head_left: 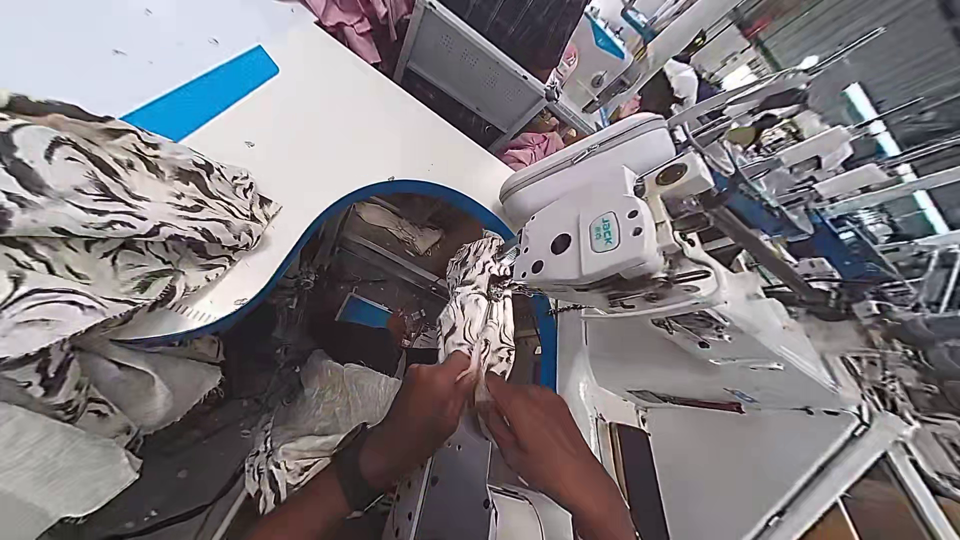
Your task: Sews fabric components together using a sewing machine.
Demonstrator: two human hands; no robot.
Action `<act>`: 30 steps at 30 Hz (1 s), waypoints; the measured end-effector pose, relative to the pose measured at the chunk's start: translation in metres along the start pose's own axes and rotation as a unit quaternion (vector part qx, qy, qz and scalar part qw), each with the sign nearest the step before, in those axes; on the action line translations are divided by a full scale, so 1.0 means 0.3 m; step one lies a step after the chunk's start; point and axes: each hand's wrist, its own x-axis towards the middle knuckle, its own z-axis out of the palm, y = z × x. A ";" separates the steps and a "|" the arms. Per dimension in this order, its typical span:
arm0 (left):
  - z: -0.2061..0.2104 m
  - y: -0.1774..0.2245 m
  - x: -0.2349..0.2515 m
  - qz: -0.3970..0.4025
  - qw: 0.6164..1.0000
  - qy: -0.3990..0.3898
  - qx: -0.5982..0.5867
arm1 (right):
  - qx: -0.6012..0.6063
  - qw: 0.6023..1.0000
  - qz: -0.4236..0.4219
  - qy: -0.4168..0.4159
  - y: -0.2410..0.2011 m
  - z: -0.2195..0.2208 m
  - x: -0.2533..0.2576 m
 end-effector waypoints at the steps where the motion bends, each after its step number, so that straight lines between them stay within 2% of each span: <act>1: -0.042 -0.013 -0.036 -0.039 0.998 -0.035 -0.025 | 0.032 0.998 0.030 -0.048 0.034 0.009 -0.019; 4: -0.212 -0.155 -0.152 -0.129 0.983 -0.126 -0.042 | 0.096 0.971 0.083 -0.203 0.201 0.122 -0.052; 6: -0.290 -0.182 -0.155 -0.115 0.984 -0.134 -0.040 | 0.159 0.961 0.020 -0.227 0.290 0.235 -0.096; 7: -0.286 -0.131 -0.132 -0.064 0.990 -0.119 -0.030 | 0.157 0.969 -0.033 -0.188 0.288 0.215 -0.126; 9: -0.188 0.035 -0.146 0.036 0.996 -0.069 0.035 | 0.056 0.990 -0.130 -0.017 0.155 0.094 -0.229; 11: -0.043 0.160 -0.214 0.047 0.988 -0.020 0.149 | -0.023 0.991 -0.090 0.095 -0.063 0.033 -0.337; 13: 0.024 0.193 -0.232 0.026 0.977 -0.005 0.211 | -0.070 0.984 -0.003 0.166 -0.175 0.094 -0.338; 16: 0.001 0.190 -0.211 0.023 0.983 -0.004 0.184 | -0.095 0.974 0.060 0.198 -0.186 0.124 -0.294; 21: 0.008 0.115 -0.156 0.063 0.987 0.049 0.140 | -0.099 0.969 0.058 0.219 -0.203 0.115 -0.209; 27: -0.006 0.132 -0.065 0.006 0.993 -0.012 0.114 | -0.105 0.970 0.071 0.206 -0.169 0.063 -0.129; 30: 0.031 0.092 -0.026 0.013 0.992 0.030 0.125 | -0.114 0.965 0.092 0.219 -0.155 0.066 -0.078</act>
